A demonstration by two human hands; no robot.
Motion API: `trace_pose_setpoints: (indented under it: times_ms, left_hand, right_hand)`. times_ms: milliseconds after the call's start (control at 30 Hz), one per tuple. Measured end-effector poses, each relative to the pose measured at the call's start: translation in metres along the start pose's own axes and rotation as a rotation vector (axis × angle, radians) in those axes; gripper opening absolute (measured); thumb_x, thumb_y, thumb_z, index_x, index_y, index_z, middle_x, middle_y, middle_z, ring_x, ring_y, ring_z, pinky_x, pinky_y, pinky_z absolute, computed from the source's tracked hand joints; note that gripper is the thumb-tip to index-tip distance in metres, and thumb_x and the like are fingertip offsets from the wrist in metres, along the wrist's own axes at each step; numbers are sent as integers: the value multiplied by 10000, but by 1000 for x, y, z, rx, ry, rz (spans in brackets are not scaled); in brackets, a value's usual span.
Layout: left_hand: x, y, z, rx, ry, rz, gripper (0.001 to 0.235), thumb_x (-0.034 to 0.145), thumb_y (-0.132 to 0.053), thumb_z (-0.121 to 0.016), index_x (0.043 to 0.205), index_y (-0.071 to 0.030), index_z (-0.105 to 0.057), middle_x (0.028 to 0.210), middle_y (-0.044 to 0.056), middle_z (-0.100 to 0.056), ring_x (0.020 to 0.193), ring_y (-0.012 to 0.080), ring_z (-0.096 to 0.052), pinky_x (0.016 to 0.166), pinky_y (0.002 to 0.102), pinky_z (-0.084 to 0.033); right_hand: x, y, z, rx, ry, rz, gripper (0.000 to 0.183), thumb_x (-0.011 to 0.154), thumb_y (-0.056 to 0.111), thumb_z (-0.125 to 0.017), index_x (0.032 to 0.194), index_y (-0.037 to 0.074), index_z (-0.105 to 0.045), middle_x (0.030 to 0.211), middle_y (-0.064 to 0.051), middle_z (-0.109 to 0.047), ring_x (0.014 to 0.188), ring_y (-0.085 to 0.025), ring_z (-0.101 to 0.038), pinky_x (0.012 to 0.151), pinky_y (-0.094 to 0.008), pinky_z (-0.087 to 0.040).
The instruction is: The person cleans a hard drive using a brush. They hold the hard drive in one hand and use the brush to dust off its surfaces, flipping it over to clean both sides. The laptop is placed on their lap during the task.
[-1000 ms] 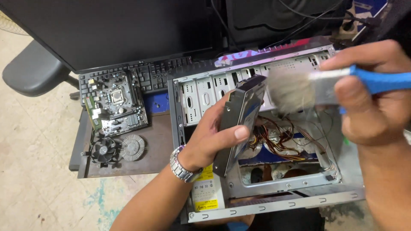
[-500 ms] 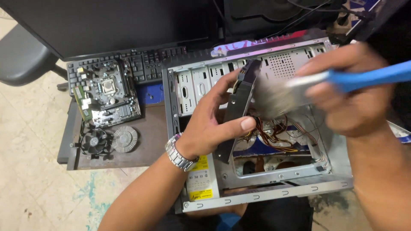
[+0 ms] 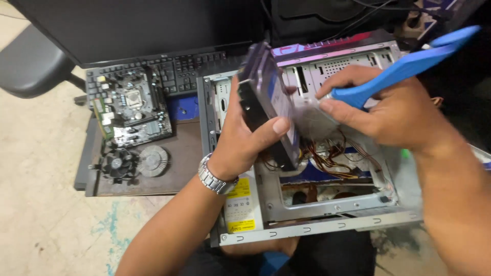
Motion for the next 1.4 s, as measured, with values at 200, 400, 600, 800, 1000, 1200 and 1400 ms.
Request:
trace_pose_setpoints:
  times_ms: [200,400,600,800,1000,1200,1400]
  left_hand:
    - [-1,8,5,-60,80,-165,909,900,-412,-793,1574,-121,-258,1589,155,-432,1504,399,-484,1298,650,-448]
    - [-3,-12,-4,58,92,-332,897,852,-304,-799,1465,-219,-150,1513,159,-426,1509,328,-427,1355,548,-364]
    - [-7,11,1,94,72,-449,1186,843,-213,-814,1615,-423,60,1612,171,-335,1615,397,-326,1459,671,-253]
    - [-7,3,1,289,-33,-443,1102,840,-332,-801,1550,-267,40,1559,166,-373,1537,358,-404,1382,585,-348]
    - [-5,10,-3,88,14,-409,1043,890,-348,-790,1621,-348,-46,1622,75,-327,1610,289,-339,1447,555,-293]
    - [-6,-3,-2,99,69,-417,960,880,-319,-785,1550,-220,-105,1579,117,-386,1543,326,-407,1388,586,-342]
    - [-5,-2,-5,-9,145,-316,886,914,-471,-751,1545,-179,-200,1540,157,-432,1459,327,-486,1303,590,-448]
  right_hand:
    - [-11,-14,4,241,-349,52,182,1026,92,-649,1136,-51,-671,1045,-134,-688,830,-162,-577,756,-262,-446]
    - [-1,0,9,105,-19,-52,96,899,138,-699,948,102,-773,780,-11,-721,663,-137,-607,645,-282,-482]
    - [-13,-13,14,250,-239,39,145,950,61,-641,1048,-35,-690,959,-125,-694,734,-163,-596,674,-255,-463]
    - [-4,-12,12,176,128,23,257,801,249,-764,1022,122,-798,813,-29,-823,589,-147,-742,502,-269,-617]
    - [-14,-8,21,104,-180,60,163,895,94,-731,1021,-10,-731,714,-100,-707,460,-135,-558,451,-230,-437]
    - [-2,-4,14,50,158,-196,250,718,276,-861,961,238,-906,770,12,-897,635,-133,-794,551,-313,-639]
    - [-12,-29,27,125,-188,396,320,927,181,-650,1186,0,-601,810,-99,-739,589,-104,-770,444,-141,-609]
Point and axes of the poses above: each hand's wrist, its own x-axis towards the middle knuckle, its own z-axis out of the back of the hand, y = z × x, the point moved 2 cm from there along x, towards the middle knuckle
